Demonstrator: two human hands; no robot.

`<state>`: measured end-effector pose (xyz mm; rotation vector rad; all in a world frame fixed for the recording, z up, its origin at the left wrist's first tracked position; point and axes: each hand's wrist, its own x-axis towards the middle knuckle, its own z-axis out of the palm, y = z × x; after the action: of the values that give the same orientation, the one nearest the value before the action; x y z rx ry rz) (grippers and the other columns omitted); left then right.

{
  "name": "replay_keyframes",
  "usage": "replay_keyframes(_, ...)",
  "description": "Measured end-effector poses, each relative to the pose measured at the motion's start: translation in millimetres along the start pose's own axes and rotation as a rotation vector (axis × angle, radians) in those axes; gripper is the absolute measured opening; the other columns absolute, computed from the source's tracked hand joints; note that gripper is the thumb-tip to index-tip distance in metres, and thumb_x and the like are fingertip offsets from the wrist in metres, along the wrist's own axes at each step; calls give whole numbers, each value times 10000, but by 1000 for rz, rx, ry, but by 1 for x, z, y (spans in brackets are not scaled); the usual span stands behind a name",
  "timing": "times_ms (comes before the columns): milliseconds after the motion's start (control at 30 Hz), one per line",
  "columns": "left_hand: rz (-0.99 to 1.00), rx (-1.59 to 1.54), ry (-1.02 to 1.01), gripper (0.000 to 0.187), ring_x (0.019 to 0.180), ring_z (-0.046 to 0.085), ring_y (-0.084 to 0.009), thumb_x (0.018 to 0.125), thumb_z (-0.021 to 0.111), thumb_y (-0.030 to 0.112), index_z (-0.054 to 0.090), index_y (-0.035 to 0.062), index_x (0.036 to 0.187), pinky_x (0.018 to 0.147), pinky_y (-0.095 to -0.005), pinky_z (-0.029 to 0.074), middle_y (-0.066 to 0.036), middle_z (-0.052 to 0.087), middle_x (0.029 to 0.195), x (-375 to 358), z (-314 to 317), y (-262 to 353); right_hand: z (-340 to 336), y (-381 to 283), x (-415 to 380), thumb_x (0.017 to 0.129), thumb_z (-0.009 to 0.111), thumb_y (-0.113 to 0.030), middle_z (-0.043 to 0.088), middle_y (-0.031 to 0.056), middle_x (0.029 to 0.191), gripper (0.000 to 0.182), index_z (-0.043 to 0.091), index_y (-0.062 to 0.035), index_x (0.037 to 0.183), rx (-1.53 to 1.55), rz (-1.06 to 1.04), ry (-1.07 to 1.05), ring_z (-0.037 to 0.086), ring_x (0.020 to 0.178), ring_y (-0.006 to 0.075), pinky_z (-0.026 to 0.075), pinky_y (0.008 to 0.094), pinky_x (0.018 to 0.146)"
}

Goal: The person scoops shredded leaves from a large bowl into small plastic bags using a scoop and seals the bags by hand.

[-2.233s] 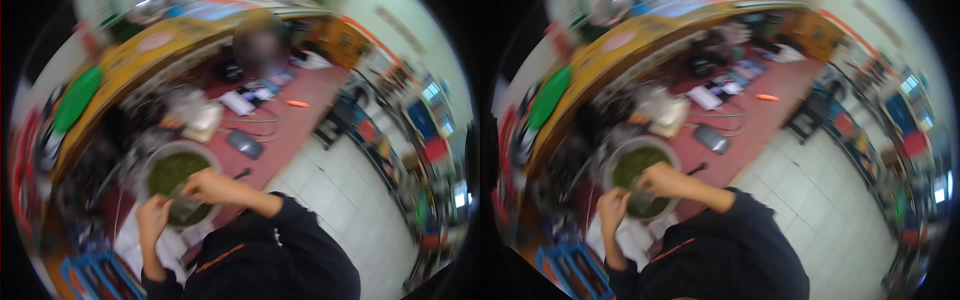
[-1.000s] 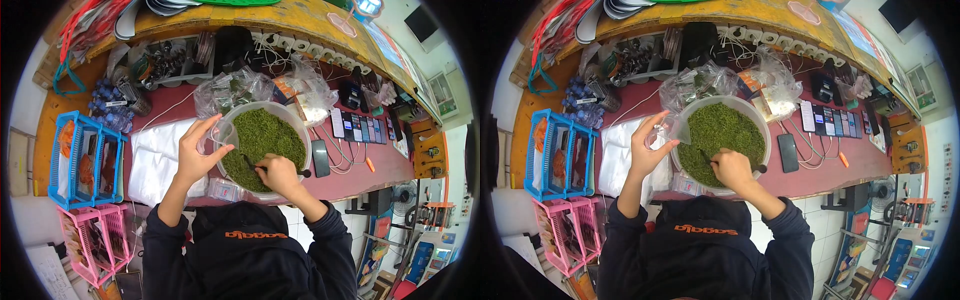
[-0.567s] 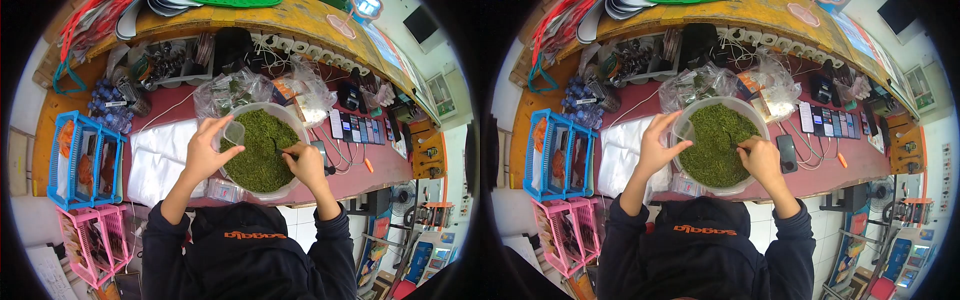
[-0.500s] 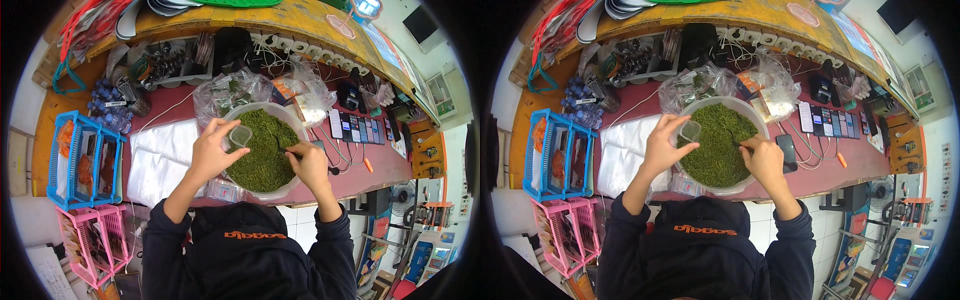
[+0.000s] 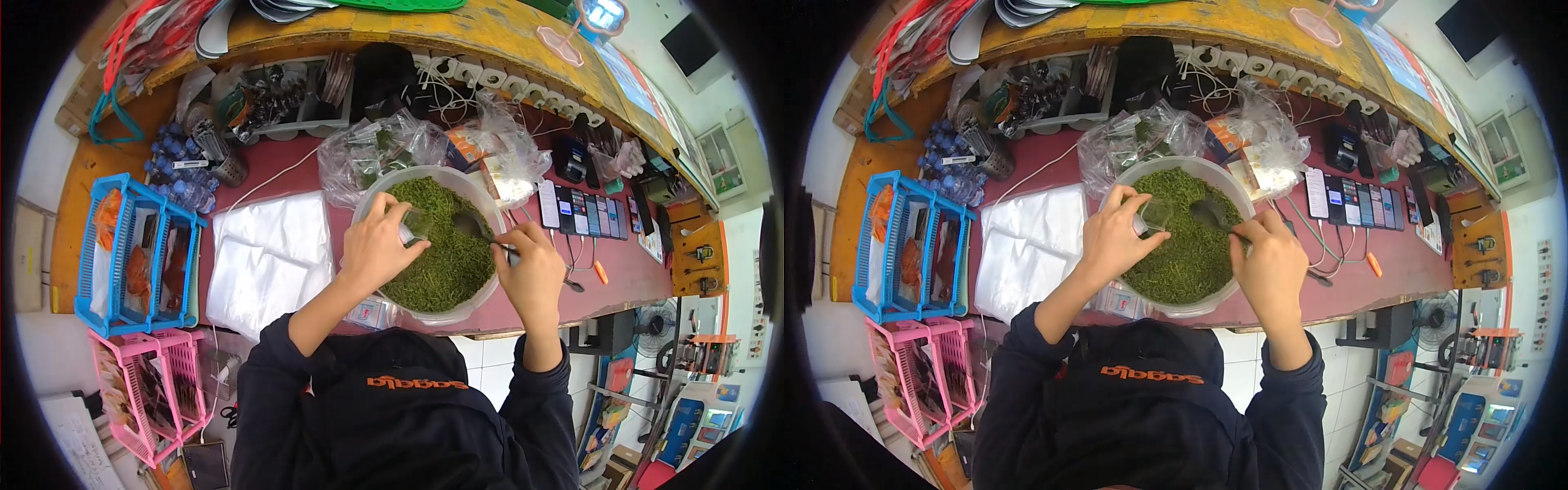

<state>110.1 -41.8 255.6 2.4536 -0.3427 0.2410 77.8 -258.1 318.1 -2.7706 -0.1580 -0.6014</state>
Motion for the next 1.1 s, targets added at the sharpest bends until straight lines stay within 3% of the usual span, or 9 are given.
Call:
replay_keyframes(133, -13, 58, 88, 612, 870, 648, -252, 651, 829, 291, 599, 59, 1169, 676, -379, 541, -65, 520, 1114, -7, 12, 10, 45, -19, 11, 741, 742, -138, 610, 82, 915, 112, 709, -95, 839, 438, -236, -127, 637, 790, 283, 497, 387, 664)
replay_keyframes(267, -18, -33, 76, 782, 897, 647, -280, 605, 854, 316, 546, 84, 1285, 710, -383, 537, -57, 519, 1148, -6, -3, 5, 72, -14, 12, 726, 760, -81, 619, 86, 999, 148, 685, -62, 853, 344, -301, -153, 634, 887, 282, 505, 384, 736)
replay_keyframes(333, -27, -147, 47, 594, 893, 642, -263, 691, 820, 264, 617, 62, 1212, 732, -358, 525, -66, 565, 1110, 2, -18, -15, 66, -10, 10, 722, 754, -57, 625, 74, 946, 147, 684, -70, 850, 502, -334, -177, 633, 827, 284, 508, 369, 707)
replay_keyframes(400, 219, -580, -176, 312, 854, 639, -234, 785, 758, 200, 706, 29, 1041, 725, -327, 505, -87, 628, 1005, 15, -16, -38, 56, -13, 11, 750, 744, -35, 650, 63, 884, 135, 683, -58, 868, 487, -401, -182, 650, 764, 230, 513, 323, 688)
replay_keyframes(433, 79, -756, -201, 132, 810, 625, -158, 846, 707, 126, 735, 1, 878, 729, -286, 480, -75, 669, 849, 14, -19, -34, 50, -17, 10, 783, 733, -60, 662, 59, 858, 103, 683, -50, 872, 659, -233, -158, 654, 740, 188, 502, 300, 659)
replay_keyframes(500, 38, -840, -227, 132, 803, 619, -132, 855, 701, 119, 730, -4, 893, 740, -277, 477, -65, 675, 842, 12, -19, -33, 51, -18, 5, 834, 728, -85, 682, 47, 800, 96, 682, -8, 871, 1017, 94, -152, 620, 656, 81, 465, 219, 590)
replay_keyframes(633, -111, -931, -196, 147, 785, 599, -84, 868, 695, 115, 717, -23, 912, 741, -250, 465, -50, 688, 836, 6, -13, -22, 53, -5, -2, 818, 726, -54, 666, 24, 796, 85, 682, 16, 839, 1151, 291, -406, 581, 699, 62, 454, 212, 631)
replay_keyframes(1000, -24, -1100, -88, 65, 794, 597, -104, 831, 674, 9, 681, -44, 867, 715, -251, 476, -65, 654, 823, -9, -15, 9, 51, -26, -8, 779, 722, -47, 675, 70, 754, 66, 684, 4, 797, 1032, 61, -203, 631, 693, 124, 480, 251, 653)
replay_keyframes(1100, 114, -886, -38, 47, 795, 602, -103, 833, 660, -13, 675, -47, 862, 694, -248, 485, -75, 647, 840, -10, -15, 10, 47, -29, -9, 768, 725, -41, 673, 83, 750, 70, 683, 6, 798, 967, -7, -134, 640, 677, 152, 479, 256, 636)
